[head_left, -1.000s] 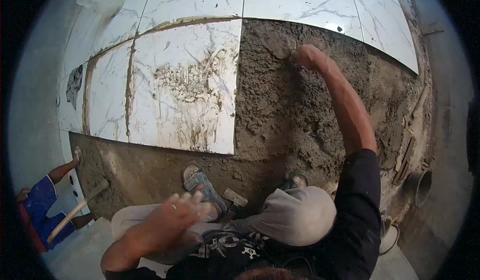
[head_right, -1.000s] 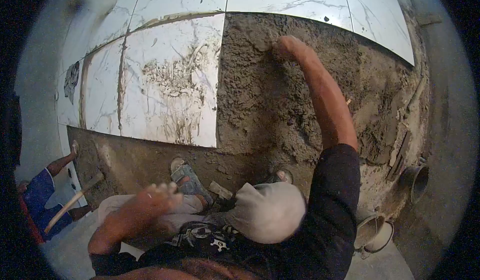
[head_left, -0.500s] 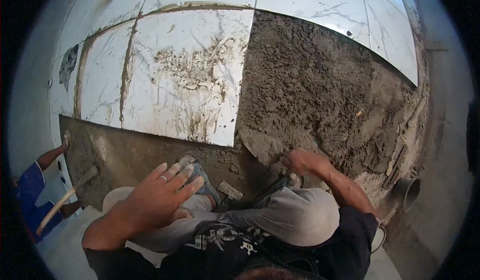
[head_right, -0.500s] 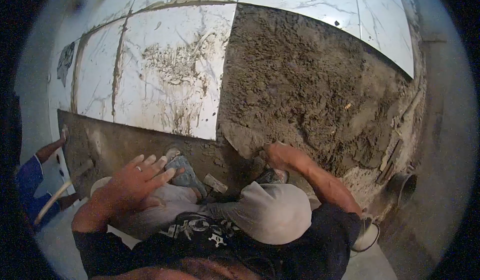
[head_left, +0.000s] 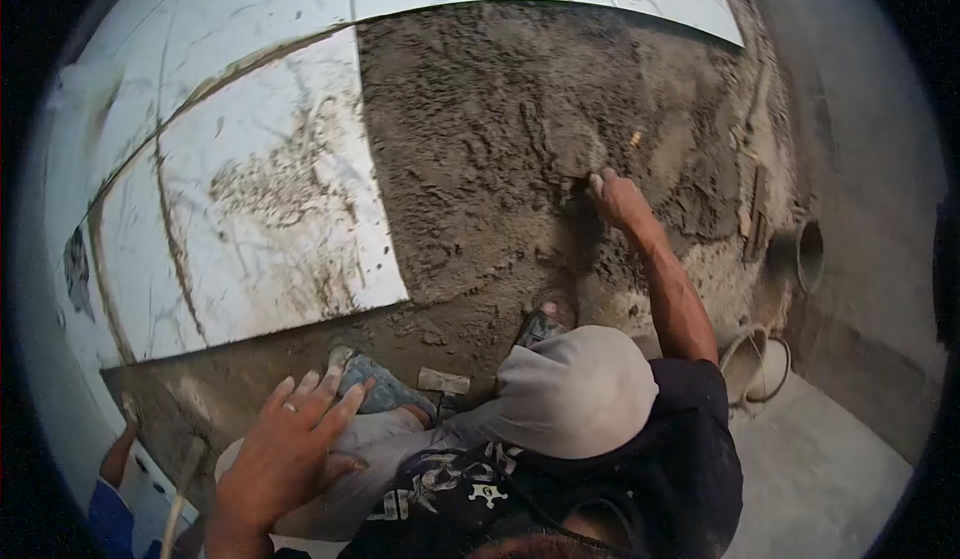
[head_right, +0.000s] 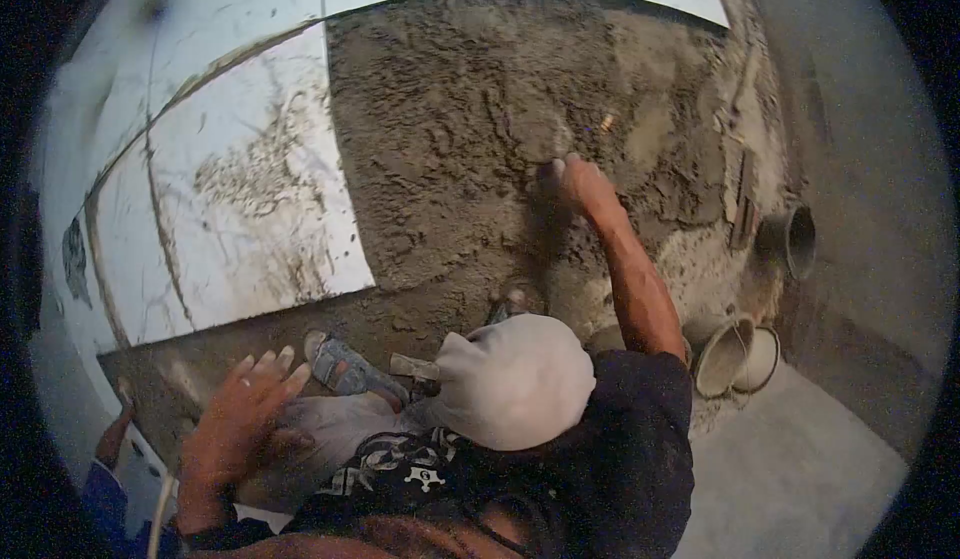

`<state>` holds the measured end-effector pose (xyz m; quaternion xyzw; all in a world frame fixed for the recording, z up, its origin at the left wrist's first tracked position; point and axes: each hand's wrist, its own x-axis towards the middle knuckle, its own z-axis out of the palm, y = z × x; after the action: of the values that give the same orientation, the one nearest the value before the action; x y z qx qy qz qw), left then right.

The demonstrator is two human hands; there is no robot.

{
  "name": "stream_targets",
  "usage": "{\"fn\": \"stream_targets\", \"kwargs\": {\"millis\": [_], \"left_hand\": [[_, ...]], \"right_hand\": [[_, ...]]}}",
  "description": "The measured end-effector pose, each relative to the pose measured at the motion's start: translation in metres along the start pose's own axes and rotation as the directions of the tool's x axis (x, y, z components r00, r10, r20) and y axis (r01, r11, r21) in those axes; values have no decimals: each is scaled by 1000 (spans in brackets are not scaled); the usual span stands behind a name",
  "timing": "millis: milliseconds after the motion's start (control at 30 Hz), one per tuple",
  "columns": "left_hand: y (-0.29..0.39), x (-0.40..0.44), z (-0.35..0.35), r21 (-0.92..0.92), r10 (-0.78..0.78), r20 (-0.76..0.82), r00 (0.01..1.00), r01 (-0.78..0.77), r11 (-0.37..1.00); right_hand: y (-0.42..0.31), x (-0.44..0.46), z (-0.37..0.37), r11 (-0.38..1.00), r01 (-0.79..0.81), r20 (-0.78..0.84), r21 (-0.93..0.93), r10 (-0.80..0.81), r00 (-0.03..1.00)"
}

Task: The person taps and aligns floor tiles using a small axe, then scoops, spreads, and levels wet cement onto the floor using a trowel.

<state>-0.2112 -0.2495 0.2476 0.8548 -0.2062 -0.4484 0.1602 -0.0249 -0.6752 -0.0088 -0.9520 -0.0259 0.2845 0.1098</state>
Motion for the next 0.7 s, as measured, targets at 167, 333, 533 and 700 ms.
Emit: {"fn": "stream_targets", "kwargs": {"millis": [167,333,533,700], "left_hand": [[-6,2,-1,-13,14,33,999,-14,1000],[-6,15,-9,0,67,82,994,-67,998],[-6,40,-21,61,159,128,979,-168,984],[-2,36,-20,-41,120,129,984,-116,992]], "right_hand": [[76,-42,16,942,-126,-122,310,171,978],[62,-100,107,704,-233,221,671,111,969],[42,-130,63,984,-138,174,113,117,978],[94,-131,41,927,-321,88,195,309,947]]}}
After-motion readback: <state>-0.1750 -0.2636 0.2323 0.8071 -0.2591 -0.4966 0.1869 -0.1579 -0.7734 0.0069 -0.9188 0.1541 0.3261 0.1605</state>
